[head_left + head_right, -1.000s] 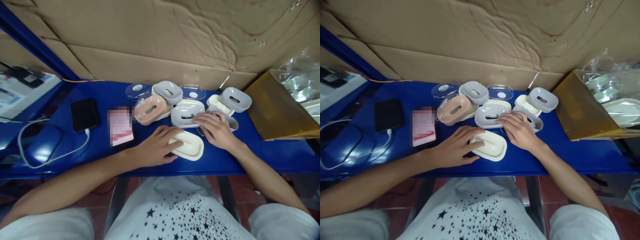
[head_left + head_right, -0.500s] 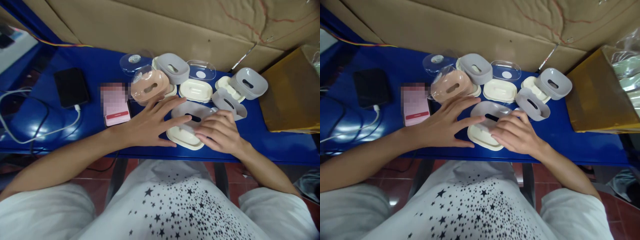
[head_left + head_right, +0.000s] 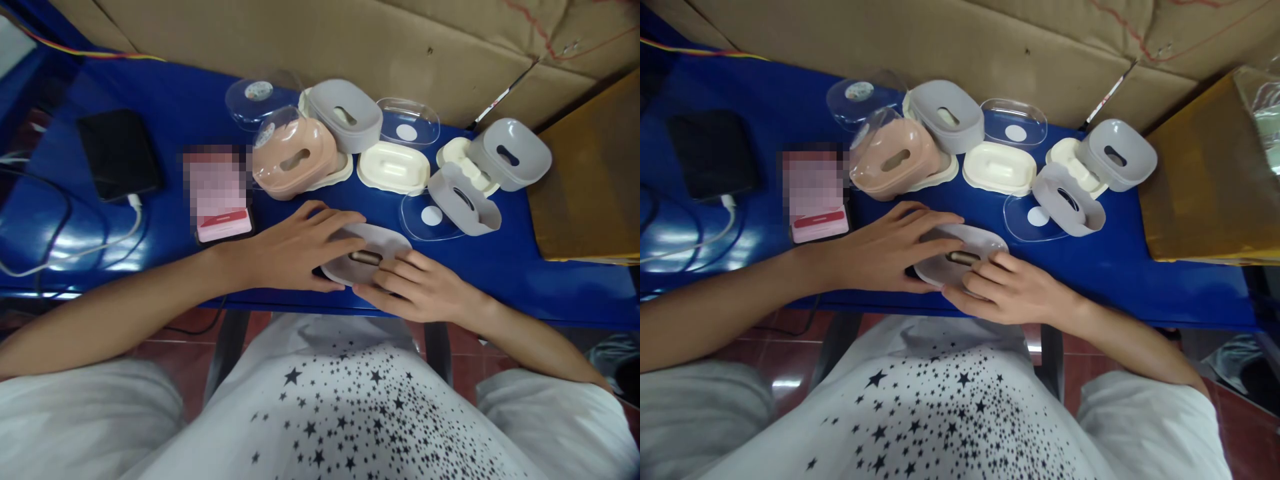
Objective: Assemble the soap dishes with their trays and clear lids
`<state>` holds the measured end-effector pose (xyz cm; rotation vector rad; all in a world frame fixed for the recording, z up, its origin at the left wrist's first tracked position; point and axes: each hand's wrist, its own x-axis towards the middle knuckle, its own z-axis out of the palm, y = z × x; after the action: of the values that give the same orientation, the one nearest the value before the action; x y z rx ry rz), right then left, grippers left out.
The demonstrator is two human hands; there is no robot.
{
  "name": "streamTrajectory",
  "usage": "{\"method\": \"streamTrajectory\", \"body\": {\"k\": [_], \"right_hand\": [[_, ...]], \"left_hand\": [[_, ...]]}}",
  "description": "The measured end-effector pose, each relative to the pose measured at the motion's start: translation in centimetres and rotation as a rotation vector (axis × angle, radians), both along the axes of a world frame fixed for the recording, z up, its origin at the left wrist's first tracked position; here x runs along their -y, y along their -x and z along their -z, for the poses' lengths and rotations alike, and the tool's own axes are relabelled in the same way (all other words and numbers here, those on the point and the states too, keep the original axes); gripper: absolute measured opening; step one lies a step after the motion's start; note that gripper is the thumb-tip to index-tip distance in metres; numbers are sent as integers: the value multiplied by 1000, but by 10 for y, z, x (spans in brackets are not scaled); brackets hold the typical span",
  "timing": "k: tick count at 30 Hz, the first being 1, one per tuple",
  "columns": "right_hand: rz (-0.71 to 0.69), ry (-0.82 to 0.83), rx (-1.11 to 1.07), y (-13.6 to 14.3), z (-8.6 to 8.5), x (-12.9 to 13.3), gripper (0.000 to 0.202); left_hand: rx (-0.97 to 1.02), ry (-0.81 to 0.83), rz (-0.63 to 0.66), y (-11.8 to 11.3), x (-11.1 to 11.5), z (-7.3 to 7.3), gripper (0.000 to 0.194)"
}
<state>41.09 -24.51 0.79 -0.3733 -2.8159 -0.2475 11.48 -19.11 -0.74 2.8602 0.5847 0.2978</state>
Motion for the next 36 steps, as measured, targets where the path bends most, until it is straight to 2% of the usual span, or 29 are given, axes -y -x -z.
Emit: {"method": "streamTrajectory", "body": {"k": [5, 9, 13, 17, 21, 23, 25, 27, 29, 31, 33, 36], "right_hand": [[26, 79, -64, -6, 6, -7, 41], [87, 112, -74, -14, 0, -15, 41], [158, 134, -35, -21, -6, -20, 40], [169, 118, 56, -20, -3, -21, 41], [172, 153, -4, -26, -7, -25, 52], [267, 172, -45, -36, -13, -27, 57], [421, 172, -35, -47, -16, -30, 56], [528, 158, 13, -55, -15, -33, 47], [554, 163, 16, -56, -12, -36, 31], [541, 192, -112, -54, -10, -36, 17], [529, 237, -370, -48, -12, -32, 7], [443, 433, -830, -41, -18, -22, 18]], "left_hand": [[16, -3, -63, 3, -3, 3, 65], [48, -15, -80, 3, -3, 6, 67], [71, -37, -26, 2, -3, 6, 58], [48, -20, 4, 2, -3, 4, 54], [22, -40, -4, 3, -5, 1, 53], [24, -42, -12, 4, -5, -1, 50], [39, -25, -12, 6, -6, -3, 51], [57, -11, 3, 7, -6, -5, 54], [67, -25, 22, 7, -6, -6, 55], [71, -65, 28, 6, -5, -6, 57], [84, -101, 6, 4, -4, -4, 62], [143, -130, -48, 2, -2, 0, 75]]}}
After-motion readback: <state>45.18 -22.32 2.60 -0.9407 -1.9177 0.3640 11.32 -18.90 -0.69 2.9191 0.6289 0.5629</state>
